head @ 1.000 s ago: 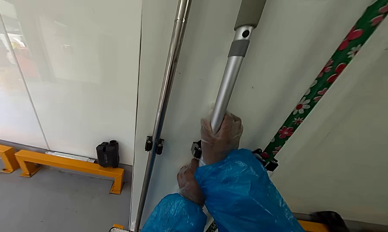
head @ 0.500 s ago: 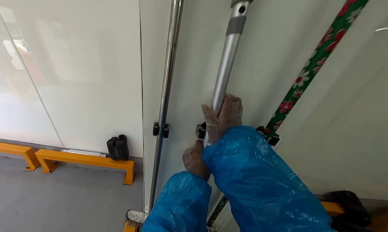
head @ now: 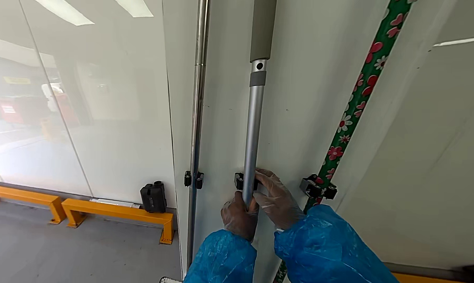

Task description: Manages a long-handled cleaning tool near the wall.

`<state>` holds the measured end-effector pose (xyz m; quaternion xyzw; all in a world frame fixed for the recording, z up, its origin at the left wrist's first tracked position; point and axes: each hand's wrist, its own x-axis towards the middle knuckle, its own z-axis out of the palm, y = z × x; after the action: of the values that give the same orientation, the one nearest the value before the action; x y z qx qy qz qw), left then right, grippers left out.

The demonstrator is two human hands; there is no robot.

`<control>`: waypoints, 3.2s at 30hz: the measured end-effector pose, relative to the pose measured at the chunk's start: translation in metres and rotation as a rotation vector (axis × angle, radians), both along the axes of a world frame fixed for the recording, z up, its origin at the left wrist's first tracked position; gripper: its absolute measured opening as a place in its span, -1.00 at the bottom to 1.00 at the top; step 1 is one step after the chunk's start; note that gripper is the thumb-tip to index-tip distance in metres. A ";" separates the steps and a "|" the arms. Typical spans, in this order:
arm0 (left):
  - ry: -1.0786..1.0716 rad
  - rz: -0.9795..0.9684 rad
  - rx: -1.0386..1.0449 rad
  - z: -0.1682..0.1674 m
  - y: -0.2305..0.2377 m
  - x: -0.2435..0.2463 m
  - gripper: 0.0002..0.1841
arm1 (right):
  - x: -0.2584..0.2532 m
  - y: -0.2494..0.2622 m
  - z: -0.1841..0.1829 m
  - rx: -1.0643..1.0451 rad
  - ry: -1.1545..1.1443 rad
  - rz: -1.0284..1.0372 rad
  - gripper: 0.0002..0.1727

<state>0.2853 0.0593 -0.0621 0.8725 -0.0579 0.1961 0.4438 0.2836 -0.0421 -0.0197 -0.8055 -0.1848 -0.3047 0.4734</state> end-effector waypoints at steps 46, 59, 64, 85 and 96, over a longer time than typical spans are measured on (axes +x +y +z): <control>0.381 -0.188 0.229 0.040 0.024 0.000 -0.46 | -0.048 -0.015 -0.088 0.024 0.515 -0.125 -0.58; 0.364 -0.099 0.196 0.033 0.016 -0.004 -0.37 | -0.022 0.019 -0.112 -0.167 0.515 -0.144 -0.54; 0.354 -0.048 0.214 0.026 0.017 -0.008 -0.37 | -0.019 0.015 -0.121 -0.212 0.656 -0.036 -0.43; -0.368 0.080 -0.115 0.171 0.000 0.019 -0.44 | -0.026 0.031 -0.145 -0.151 0.683 -0.149 -0.42; -0.646 0.202 -0.099 0.158 -0.013 0.044 -0.55 | -0.017 0.031 -0.159 -0.105 0.452 -0.182 -0.47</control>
<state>0.3290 0.0461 0.0962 0.7441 -0.0989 0.5077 0.4227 0.2663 -0.0113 -0.1788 -0.8901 -0.0165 -0.1479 0.4308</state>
